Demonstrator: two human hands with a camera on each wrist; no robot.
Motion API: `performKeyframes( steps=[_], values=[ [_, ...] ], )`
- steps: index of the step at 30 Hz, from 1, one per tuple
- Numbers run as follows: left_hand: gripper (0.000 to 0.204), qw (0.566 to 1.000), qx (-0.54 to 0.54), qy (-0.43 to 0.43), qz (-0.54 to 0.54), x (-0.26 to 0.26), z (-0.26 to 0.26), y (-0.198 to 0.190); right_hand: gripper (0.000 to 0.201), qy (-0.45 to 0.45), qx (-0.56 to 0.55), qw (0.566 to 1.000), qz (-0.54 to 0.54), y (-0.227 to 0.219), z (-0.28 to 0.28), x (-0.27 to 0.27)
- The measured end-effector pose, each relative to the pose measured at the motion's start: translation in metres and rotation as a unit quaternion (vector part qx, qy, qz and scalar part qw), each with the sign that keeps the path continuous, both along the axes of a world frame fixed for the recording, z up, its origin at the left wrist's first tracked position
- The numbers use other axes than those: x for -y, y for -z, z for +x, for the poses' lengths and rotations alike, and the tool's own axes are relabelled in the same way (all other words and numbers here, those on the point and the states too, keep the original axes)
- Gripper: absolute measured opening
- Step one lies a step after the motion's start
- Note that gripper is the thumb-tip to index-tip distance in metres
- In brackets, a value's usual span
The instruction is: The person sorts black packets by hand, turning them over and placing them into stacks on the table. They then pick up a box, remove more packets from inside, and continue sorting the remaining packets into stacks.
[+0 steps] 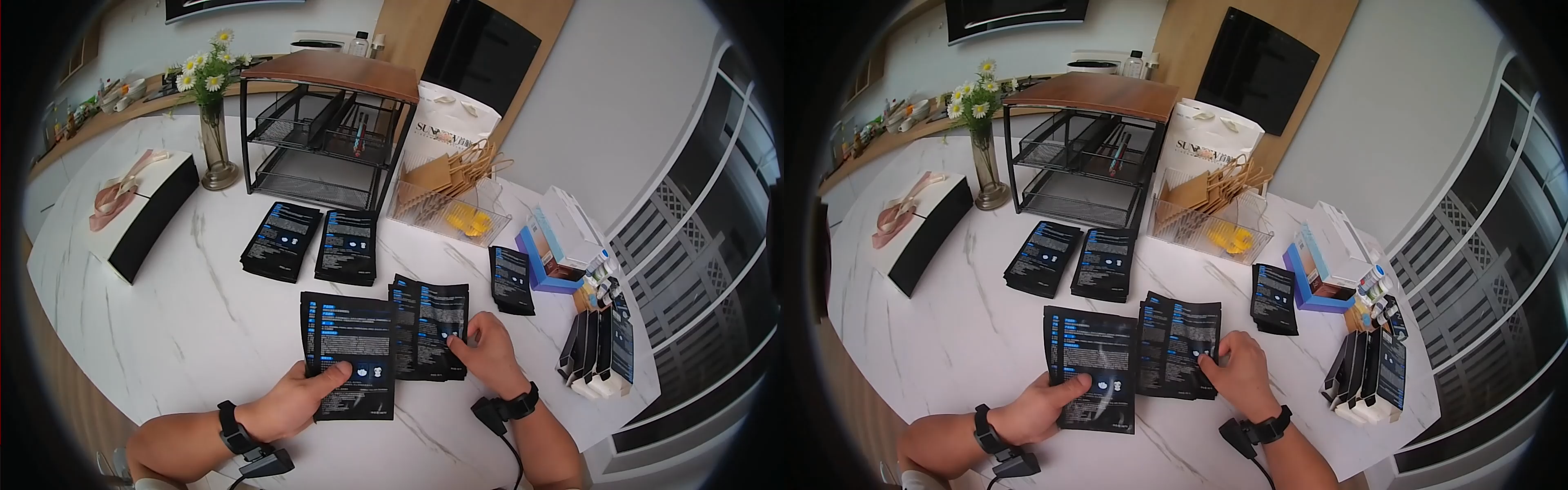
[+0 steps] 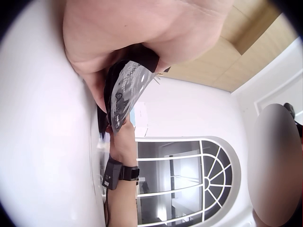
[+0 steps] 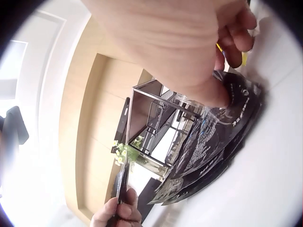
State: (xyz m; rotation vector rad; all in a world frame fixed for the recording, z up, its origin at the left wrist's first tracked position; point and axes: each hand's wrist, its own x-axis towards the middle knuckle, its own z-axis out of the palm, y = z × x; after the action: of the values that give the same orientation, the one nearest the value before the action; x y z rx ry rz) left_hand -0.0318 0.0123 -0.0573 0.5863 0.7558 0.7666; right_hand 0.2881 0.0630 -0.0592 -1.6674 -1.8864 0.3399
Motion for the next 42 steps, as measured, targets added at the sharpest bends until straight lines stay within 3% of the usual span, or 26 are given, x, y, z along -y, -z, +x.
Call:
performKeyframes(
  steps=[2,4,7,9,11,14,17,20,22,25,26,28,31,38,42],
  values=[
    [0.040,1.000,-0.003,0.001,0.015,0.000,0.000,0.002,0.030,0.024,-0.020,1.000,0.001,-0.002,-0.004,0.001],
    [0.042,1.000,-0.006,0.003,0.030,0.002,0.001,0.003,0.034,0.025,0.004,0.993,0.116,0.000,-0.007,0.003],
    [0.048,0.997,-0.026,-0.014,0.068,0.004,0.003,0.001,0.035,0.043,0.026,0.985,0.167,-0.009,-0.021,0.012],
    [0.050,0.993,-0.092,0.012,0.068,0.003,0.003,0.004,0.025,-0.074,-0.097,0.990,0.077,-0.013,-0.032,0.023],
    [0.049,0.991,-0.088,0.001,0.097,0.006,0.006,-0.001,0.020,-0.222,-0.086,0.970,0.042,-0.017,-0.052,0.042],
    [0.049,0.983,-0.133,0.040,0.119,0.007,0.005,0.000,0.018,-0.239,-0.057,0.969,0.016,-0.018,-0.084,0.060],
    [0.051,0.974,-0.160,0.055,0.151,0.008,0.003,0.001,0.018,-0.217,-0.048,0.974,0.043,-0.013,-0.082,0.055],
    [0.048,0.986,-0.104,0.043,0.125,0.006,0.004,0.002,0.023,-0.151,-0.060,0.984,0.078,-0.016,-0.064,0.039],
    [0.043,0.991,0.090,0.060,0.079,0.002,0.003,-0.002,0.026,-0.085,-0.088,0.987,0.103,-0.014,-0.050,0.023],
    [0.042,0.986,0.150,0.071,0.013,-0.003,-0.002,0.006,0.030,-0.056,-0.087,0.992,0.066,-0.004,-0.027,0.006],
    [0.042,0.986,0.151,0.069,0.014,-0.002,-0.001,0.004,0.030,-0.055,-0.078,0.994,0.061,-0.001,-0.023,0.004],
    [0.042,0.999,0.030,0.015,0.000,0.001,0.002,0.000,0.030,-0.060,-0.071,0.994,0.051,0.001,-0.022,0.004],
    [0.040,1.000,-0.019,0.003,0.018,0.002,0.004,0.009,0.031,-0.058,-0.035,0.996,0.053,0.003,-0.022,0.007],
    [0.043,0.996,-0.051,0.001,0.075,0.008,0.007,0.001,0.031,-0.013,0.040,0.996,0.077,-0.009,-0.031,0.013],
    [0.043,0.992,-0.069,0.014,0.108,0.006,0.007,-0.007,0.027,-0.070,-0.046,0.992,0.091,-0.010,-0.041,0.023]
  ],
)
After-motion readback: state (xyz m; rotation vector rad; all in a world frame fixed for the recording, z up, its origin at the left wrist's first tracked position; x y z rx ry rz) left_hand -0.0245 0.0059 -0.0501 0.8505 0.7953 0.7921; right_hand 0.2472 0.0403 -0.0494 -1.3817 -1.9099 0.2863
